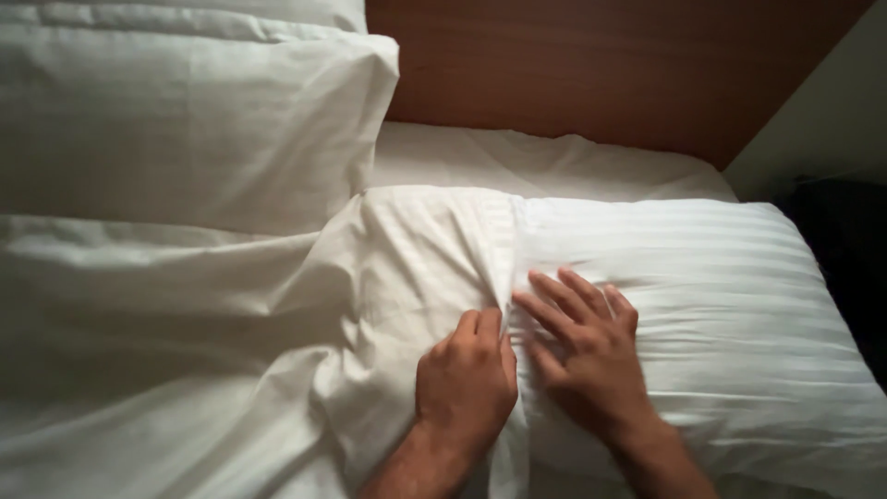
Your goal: The person smooths the white fitted sheet on a bed, then places a white pillowcase over a pillow. They tuck the edges of the pillowcase around the pillow and smooth the surface, repeating the process to ensure the pillow is fully covered and neatly arranged.
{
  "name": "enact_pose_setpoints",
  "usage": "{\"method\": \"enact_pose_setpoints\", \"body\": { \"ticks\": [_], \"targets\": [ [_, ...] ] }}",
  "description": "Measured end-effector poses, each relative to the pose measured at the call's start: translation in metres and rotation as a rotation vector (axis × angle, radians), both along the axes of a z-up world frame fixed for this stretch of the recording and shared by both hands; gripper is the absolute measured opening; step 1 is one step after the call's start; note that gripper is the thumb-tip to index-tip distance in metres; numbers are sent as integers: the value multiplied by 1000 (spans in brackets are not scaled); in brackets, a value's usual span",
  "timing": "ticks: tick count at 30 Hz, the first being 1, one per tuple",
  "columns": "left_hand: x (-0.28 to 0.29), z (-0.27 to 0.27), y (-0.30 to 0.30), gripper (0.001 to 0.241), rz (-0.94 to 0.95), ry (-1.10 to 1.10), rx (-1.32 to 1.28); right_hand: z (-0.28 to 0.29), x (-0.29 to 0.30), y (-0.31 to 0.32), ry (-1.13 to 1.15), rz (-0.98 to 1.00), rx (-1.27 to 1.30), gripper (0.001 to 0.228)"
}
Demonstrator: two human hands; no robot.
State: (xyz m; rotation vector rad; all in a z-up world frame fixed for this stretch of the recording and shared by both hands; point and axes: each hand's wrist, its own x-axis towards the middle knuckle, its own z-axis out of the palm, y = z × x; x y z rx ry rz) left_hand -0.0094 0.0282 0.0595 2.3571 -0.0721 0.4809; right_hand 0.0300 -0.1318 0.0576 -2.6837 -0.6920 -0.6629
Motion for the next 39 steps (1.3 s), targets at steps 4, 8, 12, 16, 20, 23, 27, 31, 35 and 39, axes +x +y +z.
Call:
{"method": "enact_pose_setpoints", "body": {
  "ticks": [4, 8, 12, 16, 20, 23, 27, 31, 35, 39],
  "targets": [
    [1, -5, -1, 11, -58, -53, 5, -3, 4, -4, 28, -80, 31, 43],
    [1, -12, -5, 9, -110, -62, -27, -10, -2, 12, -173, -126, -44, 57],
    [3, -18, -9, 9, -155, -89, -22, -20, -1, 13, -191, -142, -55, 61],
    [8, -10, -12, 14, -126, 16, 25, -17, -1, 13, -229, -111, -63, 65],
    [15, 5, -7, 53, 80, 33, 48, -24, -1, 14, -231, -169, -75, 58],
    [24, 14, -5, 58, 119, 91, 29, -18, -4, 16, -273, -108, 12, 58],
    [30, 2, -8, 28, 126, 162, 137, -19, -3, 17, -252, -117, 31, 57],
    [31, -23, -15, 17, -3, 51, 121, -28, 1, 14, -234, -105, -12, 61],
    [32, -34, -19, 15, -112, -31, 102, -31, 1, 13, -289, -94, -42, 62],
    [28, -28, -25, 18, -42, -74, 53, -30, 4, 9, -342, -74, -69, 61]
  ]
}}
